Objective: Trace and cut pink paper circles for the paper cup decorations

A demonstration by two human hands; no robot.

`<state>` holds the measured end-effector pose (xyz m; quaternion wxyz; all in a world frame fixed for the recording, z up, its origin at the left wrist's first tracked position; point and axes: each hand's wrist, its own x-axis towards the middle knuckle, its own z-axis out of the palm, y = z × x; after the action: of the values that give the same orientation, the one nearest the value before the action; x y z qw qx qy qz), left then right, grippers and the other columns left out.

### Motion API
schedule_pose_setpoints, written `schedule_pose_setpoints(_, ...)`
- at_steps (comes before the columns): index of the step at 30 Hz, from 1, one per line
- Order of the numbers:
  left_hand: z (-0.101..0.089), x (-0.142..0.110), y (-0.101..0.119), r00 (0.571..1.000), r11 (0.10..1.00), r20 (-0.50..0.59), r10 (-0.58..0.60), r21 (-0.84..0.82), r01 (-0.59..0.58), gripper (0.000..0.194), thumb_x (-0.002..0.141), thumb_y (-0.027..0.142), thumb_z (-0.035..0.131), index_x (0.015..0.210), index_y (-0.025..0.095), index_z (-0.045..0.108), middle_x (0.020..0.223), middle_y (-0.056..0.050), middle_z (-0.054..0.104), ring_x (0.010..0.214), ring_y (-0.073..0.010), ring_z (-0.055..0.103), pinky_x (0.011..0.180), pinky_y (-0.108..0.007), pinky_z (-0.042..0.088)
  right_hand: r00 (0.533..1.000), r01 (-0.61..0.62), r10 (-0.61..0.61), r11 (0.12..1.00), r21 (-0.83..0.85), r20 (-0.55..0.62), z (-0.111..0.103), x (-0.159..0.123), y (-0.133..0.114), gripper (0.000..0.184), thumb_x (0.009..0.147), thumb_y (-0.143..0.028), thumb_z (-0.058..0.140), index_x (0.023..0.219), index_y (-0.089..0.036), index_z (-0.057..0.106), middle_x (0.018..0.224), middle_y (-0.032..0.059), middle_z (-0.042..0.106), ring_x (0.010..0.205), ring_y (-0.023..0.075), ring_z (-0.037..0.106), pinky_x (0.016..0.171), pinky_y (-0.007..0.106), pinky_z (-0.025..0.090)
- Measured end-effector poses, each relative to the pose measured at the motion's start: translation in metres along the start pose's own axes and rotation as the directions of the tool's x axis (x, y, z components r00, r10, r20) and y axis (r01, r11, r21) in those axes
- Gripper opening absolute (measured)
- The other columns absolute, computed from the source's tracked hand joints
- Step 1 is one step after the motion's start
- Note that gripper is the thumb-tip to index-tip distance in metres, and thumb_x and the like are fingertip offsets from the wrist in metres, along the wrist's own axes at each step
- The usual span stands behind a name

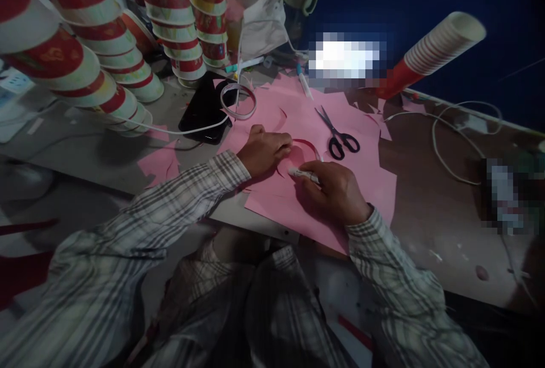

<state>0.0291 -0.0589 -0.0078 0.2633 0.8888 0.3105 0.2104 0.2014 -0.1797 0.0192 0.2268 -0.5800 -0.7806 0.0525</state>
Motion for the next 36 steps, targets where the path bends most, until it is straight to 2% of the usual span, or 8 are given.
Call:
schedule_pose_setpoints(5, 0.003, -0.002, -0.002, 0.997, 0.998, -0.05, 0.057, 0.015, -0.056, 0.017, 0.094, 0.024, 0.05, 0.086, 0.018, 0.062, 0.079, 0.002, 0.071, 0.071, -0.0156, 0.06, 0.093, -0.045, 0.029, 0.999, 0.036, -0.037, 0.999, -0.032, -0.005, -0.007, 0.0, 0.0, 0.023, 0.09, -0.029, 0.051, 0.088, -0.016, 0.069, 0.06, 0.0039, 0.064, 0.054, 0.0183, 0.055, 0.058, 0.032, 0.038)
schedule_pose_setpoints(10, 0.007, -0.004, -0.005, 0.987, 0.99, -0.088, 0.138, 0.035, -0.135, 0.023, 0.099, 0.028, 0.044, 0.086, 0.018, 0.06, 0.081, 0.002, 0.069, 0.075, -0.0175, 0.062, 0.09, -0.044, 0.028, 0.992, 0.034, -0.028, 0.998, 0.048, -0.123, -0.005, 0.004, -0.001, 0.021, 0.091, -0.029, 0.053, 0.092, -0.017, 0.07, 0.076, 0.0067, 0.074, 0.064, 0.0184, 0.065, 0.062, 0.031, 0.046)
schedule_pose_setpoints(13, 0.006, -0.005, -0.004, 0.982, 0.983, -0.073, 0.176, 0.062, -0.172, 0.026, 0.1, 0.03, 0.04, 0.089, 0.018, 0.061, 0.085, -0.001, 0.07, 0.08, -0.019, 0.063, 0.089, -0.044, 0.028, 0.984, 0.061, -0.045, 0.994, 0.086, -0.173, 0.002, 0.006, -0.001, 0.019, 0.09, -0.025, 0.054, 0.097, -0.017, 0.07, 0.082, 0.0077, 0.076, 0.067, 0.0186, 0.067, 0.064, 0.031, 0.049)
schedule_pose_setpoints(18, 0.004, -0.004, -0.003, 0.981, 0.978, -0.043, 0.191, 0.09, -0.187, 0.022, 0.098, 0.026, 0.042, 0.093, 0.018, 0.062, 0.089, -0.001, 0.072, 0.081, -0.0184, 0.063, 0.09, -0.043, 0.027, 0.994, 0.073, -0.061, 0.989, 0.129, -0.094, 0.01, 0.007, -0.003, 0.02, 0.087, -0.019, 0.055, 0.099, -0.016, 0.071, 0.082, 0.0085, 0.076, 0.067, 0.0191, 0.067, 0.063, 0.031, 0.049)
schedule_pose_setpoints(25, 0.005, -0.002, -0.005, 0.988, 0.982, -0.023, 0.156, 0.108, -0.152, 0.02, 0.097, 0.022, 0.043, 0.092, 0.018, 0.062, 0.09, -0.001, 0.073, 0.083, -0.0184, 0.064, 0.092, -0.044, 0.027, 0.999, 0.036, -0.039, 0.995, 0.088, 0.032, -0.01, 0.005, 0.001, 0.02, 0.086, -0.025, 0.054, 0.09, -0.016, 0.073, 0.069, 0.0057, 0.072, 0.057, 0.0166, 0.061, 0.058, 0.029, 0.044)
schedule_pose_setpoints(28, 0.004, -0.003, -0.003, 0.983, 0.978, -0.032, 0.178, 0.115, -0.173, 0.023, 0.098, 0.025, 0.041, 0.092, 0.019, 0.062, 0.091, -0.001, 0.072, 0.083, -0.0187, 0.063, 0.093, -0.044, 0.027, 1.0, 0.024, -0.026, 0.994, 0.109, 0.011, -0.011, 0.004, 0.002, 0.021, 0.087, -0.026, 0.055, 0.093, -0.016, 0.072, 0.075, 0.0066, 0.074, 0.059, 0.0166, 0.062, 0.058, 0.029, 0.045)
schedule_pose_setpoints(32, 0.003, -0.005, -0.002, 0.973, 0.971, -0.065, 0.221, 0.102, -0.214, 0.025, 0.1, 0.028, 0.04, 0.09, 0.018, 0.061, 0.086, -0.001, 0.071, 0.079, -0.0178, 0.062, 0.093, -0.044, 0.027, 0.998, 0.018, -0.007, 0.985, 0.171, -0.066, -0.002, 0.007, -0.003, 0.023, 0.089, -0.025, 0.054, 0.1, -0.016, 0.072, 0.089, 0.0096, 0.078, 0.067, 0.0179, 0.067, 0.063, 0.03, 0.05)
schedule_pose_setpoints(36, 0.005, -0.005, -0.003, 0.968, 0.968, -0.079, 0.239, 0.097, -0.231, 0.024, 0.099, 0.027, 0.041, 0.09, 0.019, 0.062, 0.085, 0.0, 0.071, 0.077, -0.0171, 0.062, 0.093, -0.044, 0.027, 0.999, 0.041, -0.037, 0.989, 0.141, -0.03, 0.006, 0.01, -0.006, 0.023, 0.087, -0.022, 0.054, 0.098, -0.016, 0.073, 0.086, 0.0101, 0.078, 0.07, 0.0198, 0.068, 0.065, 0.031, 0.05)
